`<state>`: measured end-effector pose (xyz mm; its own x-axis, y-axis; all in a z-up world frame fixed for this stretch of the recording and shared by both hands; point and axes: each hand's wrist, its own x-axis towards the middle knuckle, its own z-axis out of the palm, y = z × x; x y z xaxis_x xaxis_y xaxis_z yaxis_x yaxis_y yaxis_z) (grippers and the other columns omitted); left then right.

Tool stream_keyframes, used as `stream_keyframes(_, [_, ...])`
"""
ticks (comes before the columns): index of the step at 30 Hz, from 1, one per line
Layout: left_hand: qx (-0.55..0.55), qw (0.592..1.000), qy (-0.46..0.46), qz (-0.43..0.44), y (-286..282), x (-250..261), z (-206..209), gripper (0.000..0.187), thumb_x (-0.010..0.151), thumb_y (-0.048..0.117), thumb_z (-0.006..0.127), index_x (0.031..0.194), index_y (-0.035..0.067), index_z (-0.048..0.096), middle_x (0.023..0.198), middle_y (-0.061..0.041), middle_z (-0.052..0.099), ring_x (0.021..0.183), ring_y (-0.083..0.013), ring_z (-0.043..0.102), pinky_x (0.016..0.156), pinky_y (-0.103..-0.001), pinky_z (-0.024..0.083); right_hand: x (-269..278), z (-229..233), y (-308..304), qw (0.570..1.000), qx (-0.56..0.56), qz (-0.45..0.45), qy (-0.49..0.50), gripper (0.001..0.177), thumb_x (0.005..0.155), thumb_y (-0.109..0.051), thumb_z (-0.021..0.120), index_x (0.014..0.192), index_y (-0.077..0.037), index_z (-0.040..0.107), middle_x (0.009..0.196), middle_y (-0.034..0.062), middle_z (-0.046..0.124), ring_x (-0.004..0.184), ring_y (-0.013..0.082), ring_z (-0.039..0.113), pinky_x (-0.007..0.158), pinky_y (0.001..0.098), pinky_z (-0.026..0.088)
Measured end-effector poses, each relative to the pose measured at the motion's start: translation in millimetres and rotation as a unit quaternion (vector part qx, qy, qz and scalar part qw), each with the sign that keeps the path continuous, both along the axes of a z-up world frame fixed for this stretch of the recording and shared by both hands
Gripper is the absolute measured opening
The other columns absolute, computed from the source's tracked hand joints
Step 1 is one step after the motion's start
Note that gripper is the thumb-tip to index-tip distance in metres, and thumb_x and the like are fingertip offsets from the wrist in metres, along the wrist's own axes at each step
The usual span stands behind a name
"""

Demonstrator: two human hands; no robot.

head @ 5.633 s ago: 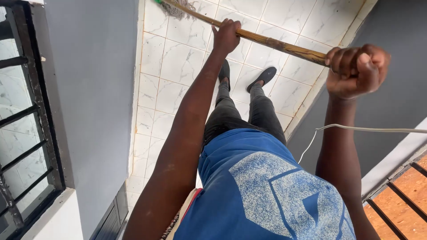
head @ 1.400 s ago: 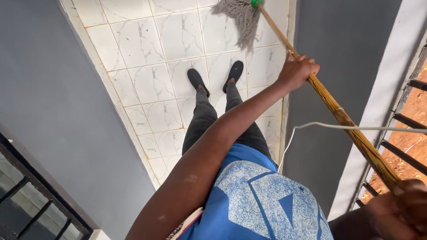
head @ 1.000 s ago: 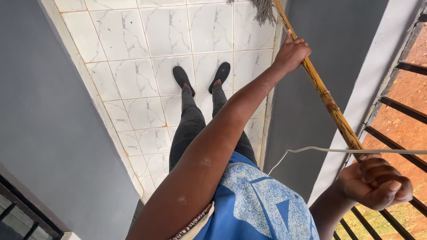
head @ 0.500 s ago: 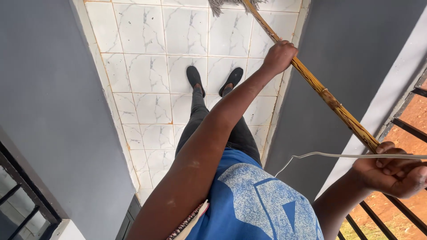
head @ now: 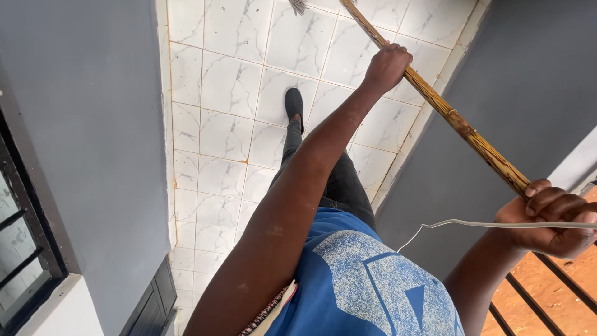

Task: Mopping a tiled floor on a balcony.

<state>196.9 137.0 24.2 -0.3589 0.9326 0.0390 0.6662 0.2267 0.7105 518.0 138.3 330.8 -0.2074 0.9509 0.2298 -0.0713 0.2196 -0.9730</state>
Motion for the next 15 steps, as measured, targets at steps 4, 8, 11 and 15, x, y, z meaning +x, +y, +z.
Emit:
stream_keyframes(4, [0.019,0.999,0.011,0.040,-27,-43,-5,0.013,0.081,0.000,0.063,0.077,0.010,0.070,0.082,-0.009,0.068,0.089,-0.0290,0.067,0.108,-0.048,0.049,-32,-11,-6,0.999,-0.032,0.042,0.008,0.035,0.115,-0.030,0.042,0.084,-0.016,0.032,0.054,0.0021,0.025,0.047,0.0163,0.031,0.057,0.0365,0.044])
stream_keyframes(8, [0.044,0.996,0.008,0.081,-50,-80,-13,0.011,0.081,0.001,0.063,0.079,0.009,0.070,0.082,-0.008,0.068,0.089,-0.0291,0.067,0.105,-0.049,0.050,-77,-17,-13,0.997,-0.044,0.063,0.029,0.033,0.115,-0.028,0.044,0.087,-0.014,0.033,0.053,0.0021,0.026,0.046,0.0161,0.032,0.058,0.0367,0.045])
stream_keyframes(11, [0.029,0.996,0.009,0.083,-59,-104,-22,0.009,0.084,0.002,0.064,0.081,0.008,0.070,0.085,-0.009,0.069,0.092,-0.0290,0.066,0.096,-0.047,0.053,-122,-9,-18,0.994,-0.038,0.082,0.054,0.029,0.110,-0.025,0.047,0.087,-0.013,0.033,0.051,0.0025,0.029,0.039,0.0126,0.031,0.059,0.0395,0.050])
stream_keyframes(15, [0.023,0.994,0.043,0.101,-78,-128,-48,0.008,0.084,0.001,0.065,0.082,0.008,0.070,0.086,-0.009,0.069,0.091,-0.0277,0.066,0.088,-0.045,0.056,-163,-11,-27,0.994,-0.012,0.109,0.027,0.034,0.109,-0.021,0.047,0.081,-0.018,0.028,0.049,0.0012,0.024,0.039,0.0109,0.025,0.051,0.0362,0.044])
